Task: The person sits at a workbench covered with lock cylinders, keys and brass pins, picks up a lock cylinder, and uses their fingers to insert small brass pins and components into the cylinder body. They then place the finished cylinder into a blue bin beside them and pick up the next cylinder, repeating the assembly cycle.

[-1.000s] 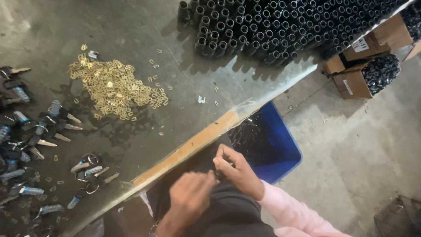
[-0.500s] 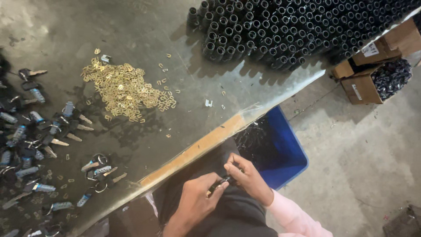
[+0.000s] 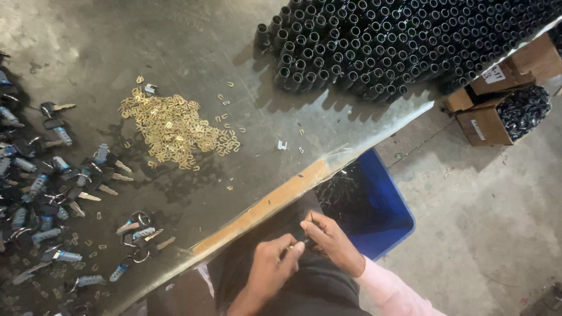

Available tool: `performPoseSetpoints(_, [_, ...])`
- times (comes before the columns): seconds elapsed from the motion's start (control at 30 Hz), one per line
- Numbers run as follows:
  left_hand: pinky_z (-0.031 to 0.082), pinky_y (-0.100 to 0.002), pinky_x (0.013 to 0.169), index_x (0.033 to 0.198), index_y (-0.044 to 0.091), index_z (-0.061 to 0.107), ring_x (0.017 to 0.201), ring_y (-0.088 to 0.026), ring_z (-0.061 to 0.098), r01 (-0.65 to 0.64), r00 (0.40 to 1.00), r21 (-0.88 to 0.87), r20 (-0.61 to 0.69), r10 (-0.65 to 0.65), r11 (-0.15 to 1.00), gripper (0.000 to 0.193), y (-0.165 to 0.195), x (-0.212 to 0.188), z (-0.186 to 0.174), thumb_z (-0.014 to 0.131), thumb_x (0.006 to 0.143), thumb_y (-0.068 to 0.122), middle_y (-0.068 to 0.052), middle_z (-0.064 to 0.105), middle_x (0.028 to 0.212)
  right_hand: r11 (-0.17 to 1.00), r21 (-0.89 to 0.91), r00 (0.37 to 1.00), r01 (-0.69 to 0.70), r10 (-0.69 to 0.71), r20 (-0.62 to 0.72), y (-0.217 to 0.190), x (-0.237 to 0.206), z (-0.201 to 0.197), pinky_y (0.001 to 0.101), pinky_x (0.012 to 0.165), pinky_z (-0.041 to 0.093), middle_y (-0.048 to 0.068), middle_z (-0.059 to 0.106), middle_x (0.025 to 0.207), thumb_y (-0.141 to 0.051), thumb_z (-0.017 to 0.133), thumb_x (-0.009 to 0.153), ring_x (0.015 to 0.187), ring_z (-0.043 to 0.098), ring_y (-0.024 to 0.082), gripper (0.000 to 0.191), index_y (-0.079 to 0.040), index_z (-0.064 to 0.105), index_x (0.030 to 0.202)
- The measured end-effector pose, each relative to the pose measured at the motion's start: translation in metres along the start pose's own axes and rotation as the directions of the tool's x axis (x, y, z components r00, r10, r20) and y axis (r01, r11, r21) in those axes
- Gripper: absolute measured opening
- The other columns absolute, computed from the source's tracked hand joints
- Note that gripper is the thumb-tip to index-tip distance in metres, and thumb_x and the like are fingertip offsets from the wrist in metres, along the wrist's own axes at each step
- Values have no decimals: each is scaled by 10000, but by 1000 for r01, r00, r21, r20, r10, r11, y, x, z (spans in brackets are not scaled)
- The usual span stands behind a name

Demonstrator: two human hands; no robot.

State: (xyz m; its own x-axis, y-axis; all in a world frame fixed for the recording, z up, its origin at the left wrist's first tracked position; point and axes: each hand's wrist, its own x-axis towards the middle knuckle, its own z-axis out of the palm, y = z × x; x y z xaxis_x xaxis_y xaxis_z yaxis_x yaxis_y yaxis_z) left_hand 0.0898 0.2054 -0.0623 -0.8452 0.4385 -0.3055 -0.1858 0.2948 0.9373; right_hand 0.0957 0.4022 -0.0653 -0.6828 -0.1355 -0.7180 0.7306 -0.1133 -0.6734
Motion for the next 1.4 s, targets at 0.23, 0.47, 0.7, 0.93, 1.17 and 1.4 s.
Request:
performPoseSetpoints(0.23, [466, -352, 565, 798, 56, 627, 593, -229, 614, -564, 733, 582, 25, 680, 586, 244, 2, 0, 0, 673, 993, 194, -86, 617, 666, 1000, -19, 1000, 23, -23, -14, 9, 1, -3, 221, 408, 248, -62, 448, 667, -290, 599, 1018, 493, 348, 19, 253, -120, 516, 850])
performPoseSetpoints(0.47, [491, -327, 516, 842, 33, 683, 519, -177, 629, -138, 989, 132, -33, 143, 982, 209, 6, 3, -1, 646, 970, 193, -71, 657, 607, 996, -79, 999, 35, -37, -35, 7, 3, -4, 218, 407, 249, -67, 448, 668, -309, 603, 1014, 488, 343, 14, 262, -121, 529, 847])
performPoseSetpoints(0.7, [510, -387, 625, 894, 56, 677, 708, -275, 666, -123, 992, 221, -4, 127, 967, 153, -13, 0, 6, 747, 946, 182, -87, 669, 764, 985, -141, 994, 96, -102, -39, 7, 5, -8, 211, 442, 288, -69, 455, 691, -292, 605, 1026, 542, 378, 8, 252, -110, 545, 862])
performPoseSetpoints(0.93, [528, -402, 843, 1124, 47, 680, 952, -299, 660, -342, 910, 486, -42, 412, 804, 311, 3, 1, -3, 773, 869, 200, -94, 694, 1041, 976, -148, 974, 157, -178, -140, -1, 4, -6, 243, 458, 304, -59, 488, 681, -247, 593, 996, 551, 394, 33, 195, -85, 579, 888])
performPoseSetpoints(1.17, [522, -393, 840, 1133, 52, 678, 964, -281, 678, -327, 861, 495, -195, 470, 805, 345, 34, -7, -20, 769, 828, 185, -79, 667, 1136, 660, -691, 711, 294, -635, -304, -9, 23, -55, 346, 600, 508, 79, 640, 753, -248, 554, 1025, 634, 668, 239, 182, -77, 605, 1062])
performPoseSetpoints(1.4, [570, -337, 788, 1107, 95, 695, 895, -235, 707, -336, 809, 475, -296, 508, 813, 296, 42, -29, -49, 797, 829, 96, -54, 709, 1092, 248, -967, 587, 58, -792, -168, -14, 47, -87, 432, 709, 527, 153, 678, 1102, -329, 650, 925, 940, 679, 356, 298, -109, 628, 1124])
